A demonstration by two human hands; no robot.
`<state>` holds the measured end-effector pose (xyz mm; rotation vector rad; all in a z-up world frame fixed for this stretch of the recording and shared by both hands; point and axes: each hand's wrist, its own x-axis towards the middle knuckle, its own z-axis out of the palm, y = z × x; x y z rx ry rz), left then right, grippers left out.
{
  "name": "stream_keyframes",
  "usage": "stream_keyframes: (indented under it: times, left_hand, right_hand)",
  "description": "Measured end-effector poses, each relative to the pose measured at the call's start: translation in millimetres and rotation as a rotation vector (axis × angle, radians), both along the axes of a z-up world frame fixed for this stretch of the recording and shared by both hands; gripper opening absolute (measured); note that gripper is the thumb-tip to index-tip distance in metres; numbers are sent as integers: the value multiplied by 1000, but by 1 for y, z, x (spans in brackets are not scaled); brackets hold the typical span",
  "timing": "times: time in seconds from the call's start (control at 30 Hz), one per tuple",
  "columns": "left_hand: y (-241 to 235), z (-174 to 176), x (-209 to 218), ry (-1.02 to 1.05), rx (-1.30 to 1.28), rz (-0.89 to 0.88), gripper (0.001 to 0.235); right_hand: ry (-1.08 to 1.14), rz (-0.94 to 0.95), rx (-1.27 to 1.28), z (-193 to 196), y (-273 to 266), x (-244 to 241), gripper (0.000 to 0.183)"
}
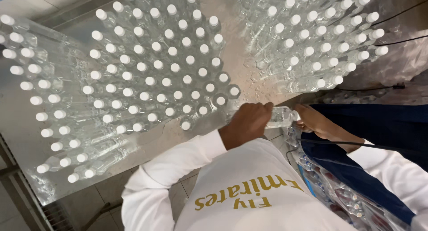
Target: The person repeatedly picks up clear plastic bottles from a metal table, screws on white caps, and places the capped bottles back on the table. The person also moves a blue bucket filled with caps to the side.
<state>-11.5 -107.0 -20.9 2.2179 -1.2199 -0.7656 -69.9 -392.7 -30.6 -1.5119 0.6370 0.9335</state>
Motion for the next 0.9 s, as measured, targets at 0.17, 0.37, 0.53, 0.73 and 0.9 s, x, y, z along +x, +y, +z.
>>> stream_keyframes:
  times: [0.17,0.37,0.53,0.73,0.9]
  left_hand:
    - [-63,-18,-40,-1087,-81,-7,29]
    - [-98,-84,-7,-1217,-660,-33,24]
    - [-87,-114,-15,-1024,-370,155,40]
    - [-81,-119,-19,-393,-271,444,109]
    - [-28,-57,-26,-68,-314,590,86]
  right_hand:
    - [442,-147,-255,-153,-85,-89,64]
    - [546,-231,252,-63,-55,-69,72]
    - [-116,-74,-200,-8,-43,-25,57]
    - [-652,344,-704,13,-14,8,44]
    - [-722,651,-1013,-42,-3,39,54]
